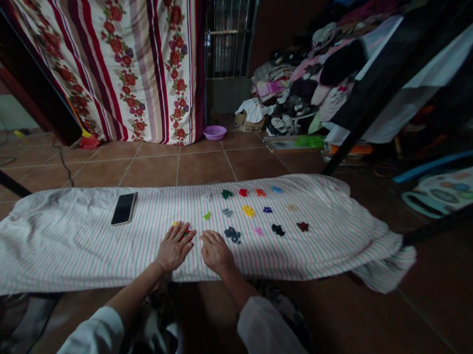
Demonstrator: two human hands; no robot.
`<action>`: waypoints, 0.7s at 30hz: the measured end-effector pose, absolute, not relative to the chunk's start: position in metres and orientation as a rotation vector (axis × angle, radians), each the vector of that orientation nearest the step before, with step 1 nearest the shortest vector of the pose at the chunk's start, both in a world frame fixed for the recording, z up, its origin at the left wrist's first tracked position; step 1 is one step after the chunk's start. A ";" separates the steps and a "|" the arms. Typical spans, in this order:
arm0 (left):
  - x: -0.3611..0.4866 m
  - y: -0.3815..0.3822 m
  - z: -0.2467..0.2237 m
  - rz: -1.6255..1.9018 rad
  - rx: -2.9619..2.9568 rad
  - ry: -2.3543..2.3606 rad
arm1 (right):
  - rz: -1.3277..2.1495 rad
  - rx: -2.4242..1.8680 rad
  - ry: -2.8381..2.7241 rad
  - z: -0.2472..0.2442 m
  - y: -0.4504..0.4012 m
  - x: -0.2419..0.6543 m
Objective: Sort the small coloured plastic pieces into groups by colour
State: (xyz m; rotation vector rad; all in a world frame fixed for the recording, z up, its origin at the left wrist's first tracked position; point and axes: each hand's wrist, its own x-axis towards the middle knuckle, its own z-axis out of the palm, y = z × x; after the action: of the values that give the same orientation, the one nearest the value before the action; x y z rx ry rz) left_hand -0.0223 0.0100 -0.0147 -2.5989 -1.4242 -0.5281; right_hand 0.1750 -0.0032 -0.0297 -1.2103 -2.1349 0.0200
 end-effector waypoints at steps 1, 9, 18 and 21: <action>-0.025 0.009 -0.015 -0.517 -2.604 -1.423 | 0.023 -1.209 -2.137 -0.029 -0.003 0.175; -0.033 0.019 -0.022 -0.508 -2.508 -1.631 | 0.036 -1.220 -2.129 -0.028 -0.004 0.174; -0.021 0.038 -0.026 -0.482 -2.504 -1.671 | 0.022 -1.222 -2.140 -0.029 -0.004 0.175; -0.016 0.048 -0.024 -0.448 -2.543 -1.659 | 0.022 -1.230 -2.142 -0.029 -0.004 0.174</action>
State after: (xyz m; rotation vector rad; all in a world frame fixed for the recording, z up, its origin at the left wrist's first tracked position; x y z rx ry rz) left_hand -0.0160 0.0479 -0.0239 -2.5426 -1.6587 -0.4481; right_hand 0.1744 -0.0038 -0.0287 -1.2301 -2.1421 0.0219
